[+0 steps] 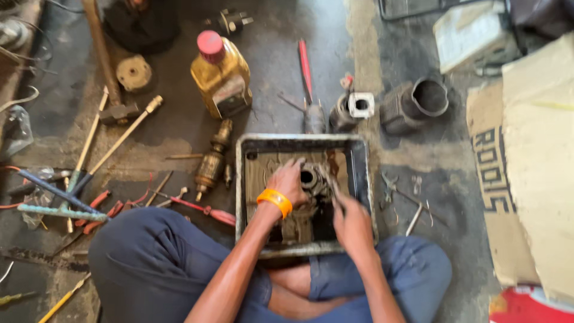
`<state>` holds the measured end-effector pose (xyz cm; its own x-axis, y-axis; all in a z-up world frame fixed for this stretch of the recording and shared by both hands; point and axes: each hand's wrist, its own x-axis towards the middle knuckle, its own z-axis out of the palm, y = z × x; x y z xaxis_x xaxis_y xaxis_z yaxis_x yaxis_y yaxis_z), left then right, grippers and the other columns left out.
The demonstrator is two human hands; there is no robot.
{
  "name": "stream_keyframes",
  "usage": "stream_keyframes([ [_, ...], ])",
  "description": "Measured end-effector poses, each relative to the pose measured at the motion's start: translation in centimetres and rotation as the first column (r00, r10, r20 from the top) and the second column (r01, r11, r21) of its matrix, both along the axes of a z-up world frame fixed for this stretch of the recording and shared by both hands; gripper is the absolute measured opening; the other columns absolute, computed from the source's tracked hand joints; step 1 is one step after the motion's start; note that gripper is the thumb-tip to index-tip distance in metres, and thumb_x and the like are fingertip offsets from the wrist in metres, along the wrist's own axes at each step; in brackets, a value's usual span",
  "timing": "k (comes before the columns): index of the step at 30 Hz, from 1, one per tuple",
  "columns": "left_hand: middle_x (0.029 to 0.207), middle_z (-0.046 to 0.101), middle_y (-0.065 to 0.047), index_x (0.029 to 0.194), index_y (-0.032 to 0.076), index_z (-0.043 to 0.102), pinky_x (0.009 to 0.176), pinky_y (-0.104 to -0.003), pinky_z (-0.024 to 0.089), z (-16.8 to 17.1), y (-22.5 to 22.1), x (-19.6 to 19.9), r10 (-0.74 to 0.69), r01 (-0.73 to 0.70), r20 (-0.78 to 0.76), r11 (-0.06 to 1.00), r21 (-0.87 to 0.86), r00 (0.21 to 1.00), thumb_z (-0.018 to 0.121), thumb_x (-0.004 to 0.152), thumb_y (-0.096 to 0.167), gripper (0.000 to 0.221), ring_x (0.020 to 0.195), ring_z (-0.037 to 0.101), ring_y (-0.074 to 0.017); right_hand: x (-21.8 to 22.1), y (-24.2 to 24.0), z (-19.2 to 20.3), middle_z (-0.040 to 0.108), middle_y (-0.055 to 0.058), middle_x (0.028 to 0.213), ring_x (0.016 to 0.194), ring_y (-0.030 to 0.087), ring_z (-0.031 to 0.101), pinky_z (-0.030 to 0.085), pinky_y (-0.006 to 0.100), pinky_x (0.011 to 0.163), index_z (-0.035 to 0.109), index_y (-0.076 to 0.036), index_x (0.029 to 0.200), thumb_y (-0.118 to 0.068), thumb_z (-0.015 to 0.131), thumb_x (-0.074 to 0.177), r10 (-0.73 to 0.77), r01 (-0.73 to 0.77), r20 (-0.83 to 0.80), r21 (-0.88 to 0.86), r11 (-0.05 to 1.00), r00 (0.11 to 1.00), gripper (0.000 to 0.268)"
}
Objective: The person scrubs a cylindrical metal engine part with a brush inside a tray of dark liquid. They rotate the part to clean different sides and dip it into the liquid repeatedly.
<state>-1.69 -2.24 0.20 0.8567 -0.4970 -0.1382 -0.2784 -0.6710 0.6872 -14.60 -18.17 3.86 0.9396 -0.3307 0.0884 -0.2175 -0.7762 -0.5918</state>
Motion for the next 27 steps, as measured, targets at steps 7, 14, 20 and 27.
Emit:
stream_keyframes([
  [7,0.134,0.058,-0.016,0.141,0.010,0.049,0.099,-0.049,0.050,1.9,0.0,-0.4,0.042,-0.037,-0.081,0.997,0.063,0.996,0.092,0.058,0.021,0.094,0.121,0.058,-0.0401,-0.3,0.7,0.8,0.072,0.026,0.107,0.101,0.045,0.068,0.053,0.047,0.088,0.073,0.000,0.117,-0.012,0.063,0.093,-0.014,0.016,-0.065,0.038,0.999,0.998,0.029],
  [14,0.136,0.058,-0.019,0.144,0.009,0.047,0.103,-0.048,0.051,1.8,-0.8,-1.0,0.045,-0.037,-0.104,0.997,0.073,0.994,0.092,0.059,0.021,0.098,0.122,0.059,-0.0402,-1.3,0.6,1.9,0.072,0.025,0.111,0.105,0.046,0.066,0.053,0.047,0.090,0.071,-0.001,0.119,-0.014,0.061,0.099,-0.045,0.049,-0.079,0.043,0.998,0.996,0.027],
  [20,0.140,0.052,-0.023,0.144,0.007,0.045,0.103,-0.049,0.047,2.1,-0.8,-0.3,0.057,-0.051,-0.073,0.995,0.085,0.996,0.094,0.056,0.019,0.101,0.124,0.054,-0.0433,-1.3,1.5,3.3,0.071,0.026,0.110,0.107,0.045,0.065,0.053,0.046,0.090,0.070,-0.006,0.126,-0.015,0.060,0.094,-0.071,0.090,-0.200,0.087,0.992,0.977,0.035],
  [27,0.131,0.062,-0.020,0.142,0.013,0.054,0.107,-0.046,0.050,1.8,0.0,0.9,0.081,-0.074,-0.160,0.996,0.046,0.984,0.092,0.056,0.033,0.096,0.123,0.061,-0.0384,-1.6,-3.1,0.6,0.074,0.022,0.112,0.103,0.031,0.074,0.054,0.039,0.086,0.067,0.002,0.129,-0.022,0.066,0.101,0.087,-0.085,-0.005,0.193,0.978,0.996,0.037],
])
